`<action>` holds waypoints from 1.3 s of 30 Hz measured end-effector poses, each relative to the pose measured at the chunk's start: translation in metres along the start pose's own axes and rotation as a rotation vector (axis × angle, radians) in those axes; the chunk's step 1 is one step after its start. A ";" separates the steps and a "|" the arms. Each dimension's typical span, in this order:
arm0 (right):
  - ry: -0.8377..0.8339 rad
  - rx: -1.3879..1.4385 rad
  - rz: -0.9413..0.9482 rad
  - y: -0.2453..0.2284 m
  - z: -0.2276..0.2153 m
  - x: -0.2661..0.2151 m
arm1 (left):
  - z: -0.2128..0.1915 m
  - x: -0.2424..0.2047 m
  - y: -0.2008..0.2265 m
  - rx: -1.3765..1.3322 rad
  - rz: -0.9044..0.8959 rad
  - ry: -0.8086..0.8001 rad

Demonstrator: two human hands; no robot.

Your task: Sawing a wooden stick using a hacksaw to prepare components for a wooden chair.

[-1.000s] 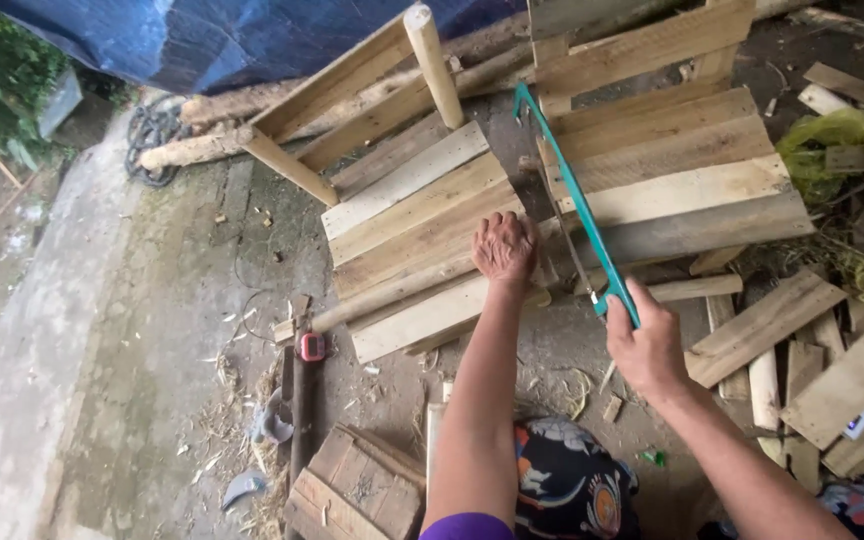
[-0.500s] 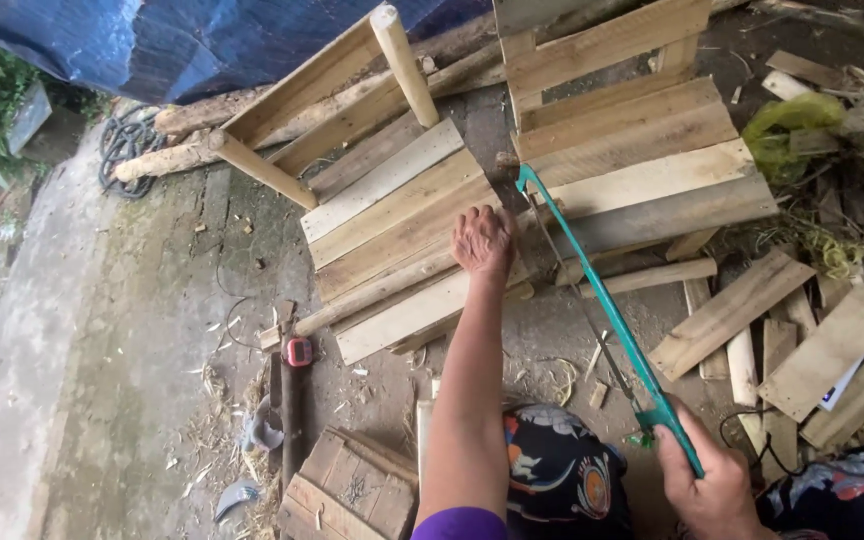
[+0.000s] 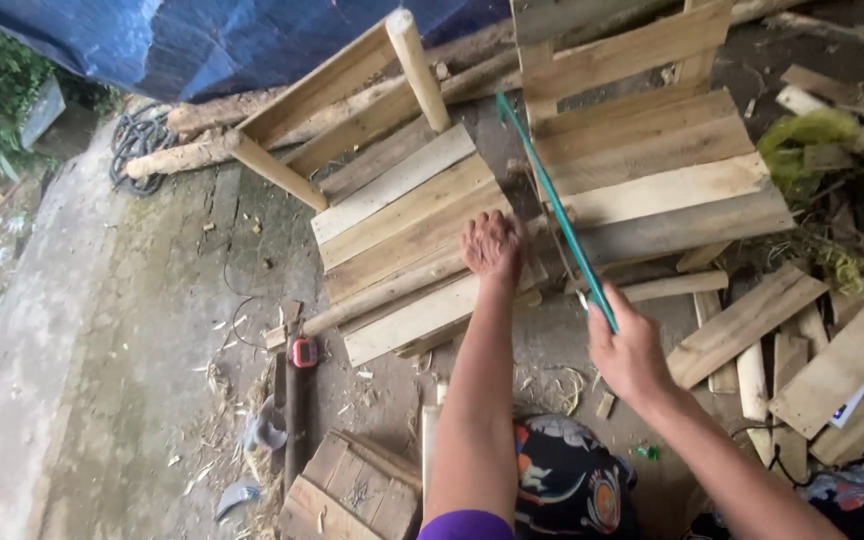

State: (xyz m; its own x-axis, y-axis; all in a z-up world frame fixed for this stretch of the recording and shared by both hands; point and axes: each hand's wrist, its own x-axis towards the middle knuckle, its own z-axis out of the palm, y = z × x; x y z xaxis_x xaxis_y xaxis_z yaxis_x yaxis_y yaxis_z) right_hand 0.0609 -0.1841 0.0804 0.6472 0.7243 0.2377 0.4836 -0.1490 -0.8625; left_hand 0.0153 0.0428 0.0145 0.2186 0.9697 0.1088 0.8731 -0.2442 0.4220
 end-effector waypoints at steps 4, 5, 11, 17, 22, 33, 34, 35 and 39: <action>-0.223 -0.003 0.000 0.018 -0.068 -0.095 | 0.004 -0.009 -0.002 0.002 0.053 0.094; -0.175 -0.060 0.102 0.027 -0.079 -0.125 | 0.005 -0.011 -0.003 0.007 0.063 0.128; -0.221 -0.084 0.200 0.034 -0.097 -0.129 | 0.011 -0.012 -0.005 0.027 0.111 0.169; -0.192 0.036 -0.023 0.009 -0.027 0.003 | 0.019 -0.005 -0.007 -0.010 0.220 0.347; -0.093 -0.075 -0.160 -0.004 0.011 0.046 | 0.010 -0.008 -0.005 -0.028 0.180 0.244; -0.130 -0.067 0.260 0.006 -0.101 -0.130 | 0.013 -0.017 -0.004 0.004 0.177 0.357; -0.133 -0.066 0.254 0.008 -0.096 -0.123 | 0.013 -0.016 -0.005 0.003 0.174 0.363; -0.175 -0.042 0.180 0.009 -0.090 -0.115 | 0.013 -0.015 -0.007 -0.009 0.135 0.298; -0.219 -0.089 0.133 -0.016 -0.078 -0.090 | 0.013 -0.001 -0.006 -0.045 0.062 0.176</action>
State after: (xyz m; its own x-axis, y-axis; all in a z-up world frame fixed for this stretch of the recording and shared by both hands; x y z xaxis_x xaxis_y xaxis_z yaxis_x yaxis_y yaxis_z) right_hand 0.0409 -0.2994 0.1081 0.5699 0.8216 0.0146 0.4591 -0.3037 -0.8349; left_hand 0.0156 0.0428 0.0003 0.1885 0.9382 0.2904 0.8392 -0.3075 0.4486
